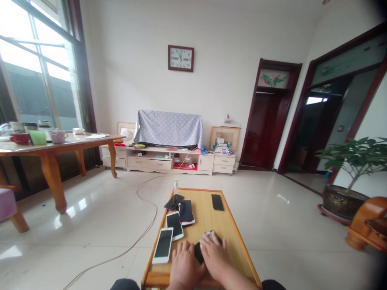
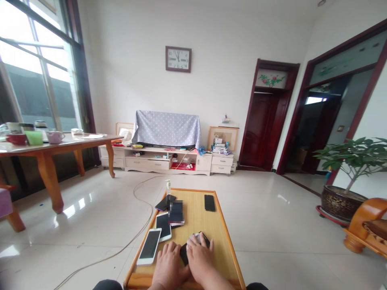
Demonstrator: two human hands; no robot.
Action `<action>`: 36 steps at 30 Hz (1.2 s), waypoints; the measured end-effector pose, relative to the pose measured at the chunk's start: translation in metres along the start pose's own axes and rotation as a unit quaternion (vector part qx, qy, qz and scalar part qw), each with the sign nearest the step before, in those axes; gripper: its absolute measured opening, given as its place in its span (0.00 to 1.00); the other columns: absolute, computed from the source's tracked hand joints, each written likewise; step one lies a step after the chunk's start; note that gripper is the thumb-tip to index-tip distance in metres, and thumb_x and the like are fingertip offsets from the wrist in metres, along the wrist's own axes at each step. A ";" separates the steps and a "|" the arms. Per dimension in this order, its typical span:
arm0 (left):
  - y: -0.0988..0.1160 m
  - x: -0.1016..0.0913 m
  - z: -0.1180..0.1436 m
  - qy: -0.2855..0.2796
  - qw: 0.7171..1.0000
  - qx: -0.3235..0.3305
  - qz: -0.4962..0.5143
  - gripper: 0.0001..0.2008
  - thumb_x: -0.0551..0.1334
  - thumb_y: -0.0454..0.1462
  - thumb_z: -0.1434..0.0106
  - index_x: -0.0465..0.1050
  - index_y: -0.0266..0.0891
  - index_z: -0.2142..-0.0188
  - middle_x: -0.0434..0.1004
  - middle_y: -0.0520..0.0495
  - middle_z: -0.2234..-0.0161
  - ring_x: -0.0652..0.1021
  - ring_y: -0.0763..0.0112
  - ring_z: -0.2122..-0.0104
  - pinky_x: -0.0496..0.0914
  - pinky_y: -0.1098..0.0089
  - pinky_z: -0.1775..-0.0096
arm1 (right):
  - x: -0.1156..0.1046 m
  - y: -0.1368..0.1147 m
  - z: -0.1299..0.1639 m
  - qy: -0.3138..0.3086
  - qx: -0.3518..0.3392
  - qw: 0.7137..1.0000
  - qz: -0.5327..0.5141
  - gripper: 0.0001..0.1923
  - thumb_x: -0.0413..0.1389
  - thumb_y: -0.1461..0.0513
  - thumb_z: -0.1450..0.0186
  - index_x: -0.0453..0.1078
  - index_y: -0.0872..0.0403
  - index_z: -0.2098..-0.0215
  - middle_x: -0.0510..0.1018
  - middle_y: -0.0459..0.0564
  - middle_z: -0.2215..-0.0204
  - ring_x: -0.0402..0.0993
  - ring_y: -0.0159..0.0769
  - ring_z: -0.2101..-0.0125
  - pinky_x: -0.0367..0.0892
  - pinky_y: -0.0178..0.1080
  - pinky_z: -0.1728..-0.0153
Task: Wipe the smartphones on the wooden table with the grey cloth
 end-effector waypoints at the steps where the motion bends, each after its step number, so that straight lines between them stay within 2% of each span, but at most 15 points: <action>1: 0.000 0.000 0.000 -0.002 1.000 -0.001 0.001 0.21 0.56 0.50 0.41 0.74 0.44 0.53 0.72 0.40 0.50 0.69 0.51 0.48 0.59 0.55 0.48 | 0.003 -0.007 0.006 -0.011 -0.034 0.999 -0.008 0.27 0.32 0.51 0.26 0.63 0.36 0.36 0.62 0.40 0.34 0.45 0.47 0.30 0.34 0.66 0.35; 3: 0.000 -0.001 0.000 -0.004 1.000 -0.004 0.002 0.21 0.55 0.50 0.40 0.74 0.44 0.52 0.72 0.40 0.49 0.69 0.51 0.48 0.59 0.55 0.47 | 0.004 -0.011 0.014 -0.018 -0.062 0.998 -0.015 0.27 0.32 0.51 0.26 0.63 0.34 0.36 0.63 0.39 0.34 0.45 0.46 0.30 0.34 0.65 0.34; 4: 0.000 -0.001 0.001 -0.003 1.000 -0.004 0.002 0.22 0.56 0.50 0.41 0.74 0.44 0.52 0.72 0.40 0.49 0.68 0.51 0.47 0.59 0.55 0.47 | 0.001 -0.007 0.016 -0.013 -0.048 0.999 -0.013 0.27 0.32 0.51 0.26 0.63 0.34 0.36 0.63 0.39 0.34 0.44 0.47 0.30 0.33 0.66 0.35; 7: 0.001 0.000 0.000 0.005 1.000 -0.001 0.000 0.25 0.61 0.52 0.47 0.74 0.42 0.53 0.72 0.39 0.50 0.67 0.48 0.47 0.58 0.54 0.47 | -0.011 0.016 0.018 0.020 0.053 0.998 0.000 0.28 0.32 0.51 0.26 0.64 0.36 0.36 0.61 0.39 0.33 0.42 0.52 0.30 0.35 0.70 0.36; 9: 0.002 0.002 0.000 0.011 1.000 0.000 -0.001 0.25 0.61 0.52 0.47 0.74 0.42 0.53 0.72 0.39 0.50 0.67 0.48 0.47 0.58 0.54 0.47 | -0.014 0.021 0.022 0.026 0.077 0.997 -0.001 0.28 0.32 0.50 0.26 0.64 0.37 0.37 0.61 0.40 0.33 0.42 0.52 0.30 0.35 0.70 0.36; 13: 0.000 0.007 -0.001 0.011 1.000 0.001 -0.002 0.22 0.57 0.49 0.42 0.74 0.43 0.52 0.71 0.40 0.49 0.68 0.51 0.47 0.59 0.56 0.48 | -0.006 -0.001 0.036 -0.005 -0.037 0.999 -0.031 0.27 0.32 0.51 0.25 0.64 0.34 0.37 0.64 0.38 0.35 0.45 0.48 0.30 0.34 0.66 0.35; 15: 0.000 0.007 -0.001 0.014 1.000 0.003 -0.006 0.23 0.57 0.49 0.42 0.74 0.43 0.51 0.71 0.40 0.49 0.68 0.51 0.47 0.59 0.56 0.48 | -0.008 0.000 0.041 -0.004 -0.046 0.998 -0.036 0.27 0.32 0.52 0.25 0.64 0.33 0.38 0.64 0.37 0.35 0.45 0.47 0.31 0.35 0.66 0.35; 19: 0.003 0.005 0.000 0.022 1.000 0.002 -0.016 0.26 0.61 0.50 0.46 0.74 0.41 0.50 0.71 0.39 0.49 0.67 0.49 0.46 0.58 0.56 0.47 | -0.021 0.029 0.041 0.035 0.074 0.997 -0.001 0.28 0.31 0.51 0.26 0.64 0.36 0.37 0.61 0.38 0.34 0.43 0.52 0.30 0.36 0.68 0.35; 21: 0.003 0.005 -0.001 0.019 1.000 -0.001 -0.018 0.27 0.61 0.50 0.47 0.74 0.41 0.50 0.71 0.39 0.49 0.67 0.49 0.46 0.58 0.56 0.47 | -0.022 0.032 0.043 0.040 0.097 0.994 0.004 0.28 0.32 0.50 0.26 0.64 0.37 0.36 0.60 0.38 0.33 0.41 0.53 0.30 0.37 0.69 0.36; 26: 0.004 0.005 -0.001 0.015 1.000 0.001 -0.013 0.26 0.58 0.51 0.43 0.74 0.42 0.49 0.71 0.39 0.48 0.67 0.50 0.46 0.58 0.55 0.46 | -0.012 0.006 0.050 -0.012 -0.013 0.999 -0.040 0.27 0.32 0.49 0.26 0.65 0.32 0.38 0.62 0.37 0.34 0.44 0.50 0.30 0.37 0.66 0.35; 27: 0.004 0.004 -0.001 0.014 1.000 0.000 -0.015 0.26 0.58 0.51 0.43 0.74 0.42 0.49 0.71 0.39 0.48 0.67 0.50 0.46 0.58 0.55 0.46 | -0.014 0.007 0.050 -0.009 -0.010 0.999 -0.038 0.27 0.32 0.50 0.26 0.65 0.32 0.38 0.62 0.37 0.35 0.44 0.50 0.30 0.37 0.67 0.35; 31: 0.005 0.002 0.000 0.010 1.000 -0.007 -0.024 0.26 0.61 0.49 0.46 0.74 0.42 0.49 0.71 0.40 0.48 0.67 0.50 0.46 0.58 0.56 0.46 | -0.027 0.033 0.043 0.036 0.090 0.995 -0.003 0.29 0.30 0.49 0.26 0.65 0.36 0.37 0.61 0.38 0.34 0.41 0.52 0.30 0.37 0.69 0.36; 32: 0.005 0.002 0.000 0.008 1.000 -0.009 -0.024 0.27 0.61 0.49 0.47 0.74 0.42 0.49 0.71 0.40 0.48 0.67 0.50 0.45 0.58 0.56 0.46 | -0.027 0.036 0.041 0.037 0.097 0.995 0.000 0.29 0.30 0.49 0.26 0.65 0.36 0.37 0.61 0.38 0.34 0.40 0.53 0.30 0.37 0.69 0.36; 36: 0.005 0.000 0.000 -0.004 1.000 -0.011 -0.013 0.26 0.59 0.51 0.43 0.74 0.42 0.49 0.70 0.39 0.46 0.67 0.50 0.45 0.58 0.56 0.46 | -0.014 0.012 0.043 -0.013 0.010 0.999 -0.028 0.28 0.32 0.49 0.27 0.64 0.34 0.37 0.61 0.37 0.34 0.42 0.51 0.30 0.36 0.67 0.35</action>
Point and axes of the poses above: each hand's wrist, its own z-axis away from the middle knuckle, its own x-axis out of the palm, y = z × x, the point moved 7 cm from there along -z, towards the middle knuckle
